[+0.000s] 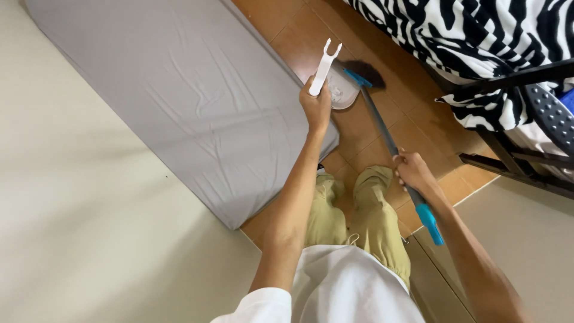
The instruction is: Sweeping pieces of paper and debris into a dustpan on the floor.
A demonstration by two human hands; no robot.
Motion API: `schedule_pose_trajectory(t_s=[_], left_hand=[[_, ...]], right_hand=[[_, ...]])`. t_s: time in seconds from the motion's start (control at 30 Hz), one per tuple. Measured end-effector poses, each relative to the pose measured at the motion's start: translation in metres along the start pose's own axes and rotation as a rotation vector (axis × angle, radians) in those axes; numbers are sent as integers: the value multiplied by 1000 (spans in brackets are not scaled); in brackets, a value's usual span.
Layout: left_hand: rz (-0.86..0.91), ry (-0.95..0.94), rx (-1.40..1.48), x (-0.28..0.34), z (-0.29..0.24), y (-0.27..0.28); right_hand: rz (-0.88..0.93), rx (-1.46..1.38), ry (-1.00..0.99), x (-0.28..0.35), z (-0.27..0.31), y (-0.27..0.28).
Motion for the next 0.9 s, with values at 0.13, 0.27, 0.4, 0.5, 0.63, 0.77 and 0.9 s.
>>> schedule_pose_trajectory(t_s=[0.13,0.27,0.4,0.5,0.63,0.77,0.9], left_hand=[[6,34,-31,2,0,-2],[32,106,-21,4,16,-2],[22,159,-2,5,14,-4],[1,64,47,2,-5,-4],[-6,42,6,-1,9,-4],[-38,104,-26,8,8,1],[-125,82,-90,14,39,11]], right_hand=[[-38,-10,-3,18,22,6],[-123,196,98,-1,59,9],[-148,263,160,-51,53,-22],[-73,254,192,-96,-7,-58],[84,-141,77,-21,36,-53],[83,-152,-56,33,75,-17],[83,-137,-44,28,52,22]])
Point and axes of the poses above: each hand's wrist, its own x-axis away from the middle knuckle, its own y-axis out of the back of the hand, z = x × y, the point moved 9 cm from there along -x, towards the middle knuckle, and after that the axes turned 11 degrees about y, right-handed, at the moved point
